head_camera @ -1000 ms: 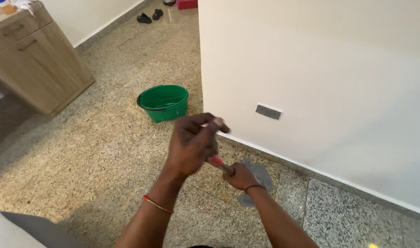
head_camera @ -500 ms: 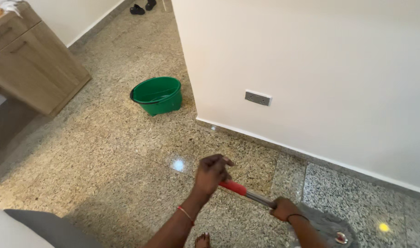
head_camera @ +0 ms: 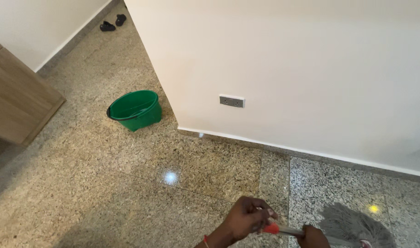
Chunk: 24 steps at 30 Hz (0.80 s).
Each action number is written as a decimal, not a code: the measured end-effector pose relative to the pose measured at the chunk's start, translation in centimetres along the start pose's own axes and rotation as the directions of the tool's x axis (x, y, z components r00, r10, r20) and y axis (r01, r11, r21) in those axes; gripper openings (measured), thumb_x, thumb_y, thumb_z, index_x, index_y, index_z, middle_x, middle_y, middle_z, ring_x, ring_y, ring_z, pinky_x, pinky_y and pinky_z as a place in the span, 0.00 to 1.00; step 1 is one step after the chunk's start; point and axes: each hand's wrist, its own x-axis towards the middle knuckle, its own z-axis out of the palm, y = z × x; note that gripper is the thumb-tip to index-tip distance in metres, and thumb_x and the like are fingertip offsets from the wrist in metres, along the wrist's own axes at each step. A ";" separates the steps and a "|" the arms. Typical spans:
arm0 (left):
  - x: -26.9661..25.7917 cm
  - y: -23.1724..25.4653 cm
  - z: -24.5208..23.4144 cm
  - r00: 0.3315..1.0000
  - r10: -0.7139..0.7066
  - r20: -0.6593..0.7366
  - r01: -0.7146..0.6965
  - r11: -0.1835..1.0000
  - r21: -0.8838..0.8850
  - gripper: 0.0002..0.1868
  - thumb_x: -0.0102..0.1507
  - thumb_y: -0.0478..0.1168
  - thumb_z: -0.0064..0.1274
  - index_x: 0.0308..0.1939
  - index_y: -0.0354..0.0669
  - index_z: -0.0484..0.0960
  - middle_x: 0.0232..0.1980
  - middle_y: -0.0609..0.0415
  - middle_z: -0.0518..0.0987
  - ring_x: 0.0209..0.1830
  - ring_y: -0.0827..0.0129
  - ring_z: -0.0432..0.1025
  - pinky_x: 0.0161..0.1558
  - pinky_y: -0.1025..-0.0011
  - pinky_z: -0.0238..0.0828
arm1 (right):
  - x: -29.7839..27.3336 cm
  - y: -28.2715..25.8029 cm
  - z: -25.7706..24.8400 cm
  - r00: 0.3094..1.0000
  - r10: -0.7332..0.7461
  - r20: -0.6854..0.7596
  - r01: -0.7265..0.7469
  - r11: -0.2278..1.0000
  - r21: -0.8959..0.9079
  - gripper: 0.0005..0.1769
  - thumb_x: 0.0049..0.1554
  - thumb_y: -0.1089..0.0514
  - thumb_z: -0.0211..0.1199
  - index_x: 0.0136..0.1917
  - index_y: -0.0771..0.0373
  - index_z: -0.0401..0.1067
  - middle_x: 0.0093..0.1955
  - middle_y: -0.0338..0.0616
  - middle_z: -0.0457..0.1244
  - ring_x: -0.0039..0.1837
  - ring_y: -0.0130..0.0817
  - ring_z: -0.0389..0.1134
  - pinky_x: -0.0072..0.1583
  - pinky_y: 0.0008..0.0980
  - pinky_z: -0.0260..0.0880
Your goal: The person cleans the floor by hand using a mop, moving it back and forth over a wet area of the stone tiles.
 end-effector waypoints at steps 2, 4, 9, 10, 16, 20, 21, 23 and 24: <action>-1.1 4.5 -1.6 0.996 -0.017 -0.088 0.017 1.000 -0.007 0.12 0.68 0.40 0.55 0.44 0.32 0.86 0.26 0.55 0.81 0.19 0.77 0.71 0.24 0.76 0.70 | 0.0 -3.0 0.0 0.997 -0.053 -0.050 0.056 0.997 0.050 0.15 0.51 0.45 0.69 0.45 0.57 0.82 0.43 0.51 0.73 0.49 0.46 0.77 0.58 0.43 0.78; -2.4 9.9 -3.1 0.988 0.077 -0.132 -0.068 0.995 0.071 0.14 0.68 0.42 0.56 0.43 0.33 0.87 0.19 0.57 0.76 0.14 0.77 0.64 0.19 0.76 0.61 | -0.4 -7.2 0.6 0.973 0.008 -0.231 0.069 0.943 0.325 0.19 0.48 0.47 0.71 0.48 0.61 0.80 0.41 0.53 0.73 0.44 0.47 0.79 0.55 0.43 0.78; -6.5 22.4 -2.8 0.972 0.205 -0.118 -0.165 0.945 0.281 0.14 0.65 0.45 0.59 0.43 0.37 0.89 0.19 0.57 0.79 0.16 0.81 0.68 0.21 0.75 0.58 | 0.3 -18.0 -3.0 0.836 -0.207 -0.509 0.459 0.771 0.441 0.16 0.44 0.51 0.69 0.41 0.65 0.83 0.37 0.57 0.71 0.44 0.54 0.75 0.49 0.45 0.74; -7.6 23.9 -2.1 0.977 0.186 -0.108 -0.141 0.933 0.332 0.14 0.64 0.46 0.60 0.43 0.39 0.89 0.20 0.57 0.82 0.16 0.81 0.70 0.21 0.75 0.58 | 0.4 -19.8 -3.7 0.819 -0.249 -0.518 0.511 0.727 0.458 0.16 0.45 0.51 0.69 0.41 0.64 0.83 0.37 0.56 0.71 0.44 0.54 0.74 0.49 0.45 0.74; -9.4 23.8 2.8 0.937 0.315 0.151 -0.335 0.687 0.645 0.14 0.67 0.48 0.57 0.43 0.41 0.89 0.21 0.53 0.79 0.17 0.74 0.70 0.23 0.74 0.62 | 2.4 -26.5 -5.2 0.686 -0.506 -0.524 0.725 0.412 0.552 0.14 0.45 0.50 0.68 0.39 0.63 0.81 0.36 0.55 0.70 0.42 0.53 0.73 0.48 0.46 0.73; -9.3 19.8 2.8 0.922 0.378 0.090 -0.334 0.653 0.679 0.12 0.65 0.44 0.57 0.42 0.39 0.89 0.24 0.54 0.81 0.18 0.76 0.71 0.22 0.75 0.63 | 3.3 -30.1 -5.1 0.613 -0.623 -0.486 0.751 0.269 0.602 0.14 0.46 0.50 0.68 0.37 0.63 0.80 0.35 0.55 0.69 0.41 0.52 0.73 0.47 0.46 0.73; -9.5 18.9 2.6 0.917 0.395 0.056 -0.327 0.665 0.672 0.12 0.65 0.43 0.57 0.41 0.38 0.89 0.24 0.54 0.81 0.18 0.76 0.71 0.22 0.76 0.64 | 3.2 -31.1 -5.1 0.601 -0.647 -0.469 0.753 0.261 0.604 0.13 0.46 0.50 0.68 0.37 0.62 0.80 0.34 0.55 0.69 0.41 0.52 0.73 0.46 0.46 0.72; -10.6 17.4 1.7 0.908 0.411 -0.085 -0.276 0.738 0.616 0.11 0.64 0.41 0.57 0.41 0.37 0.89 0.26 0.54 0.82 0.19 0.77 0.72 0.21 0.77 0.64 | 2.6 -32.9 -5.2 0.571 -0.705 -0.419 0.761 0.264 0.593 0.13 0.46 0.50 0.67 0.36 0.62 0.80 0.34 0.54 0.68 0.40 0.52 0.72 0.46 0.47 0.72; -11.0 17.1 1.1 0.899 0.406 -0.163 -0.251 0.784 0.568 0.10 0.64 0.40 0.57 0.40 0.37 0.89 0.26 0.54 0.82 0.19 0.77 0.72 0.21 0.77 0.65 | 2.1 -33.7 -5.4 0.563 -0.726 -0.395 0.764 0.275 0.584 0.13 0.46 0.49 0.67 0.36 0.62 0.79 0.33 0.54 0.68 0.40 0.51 0.72 0.46 0.47 0.72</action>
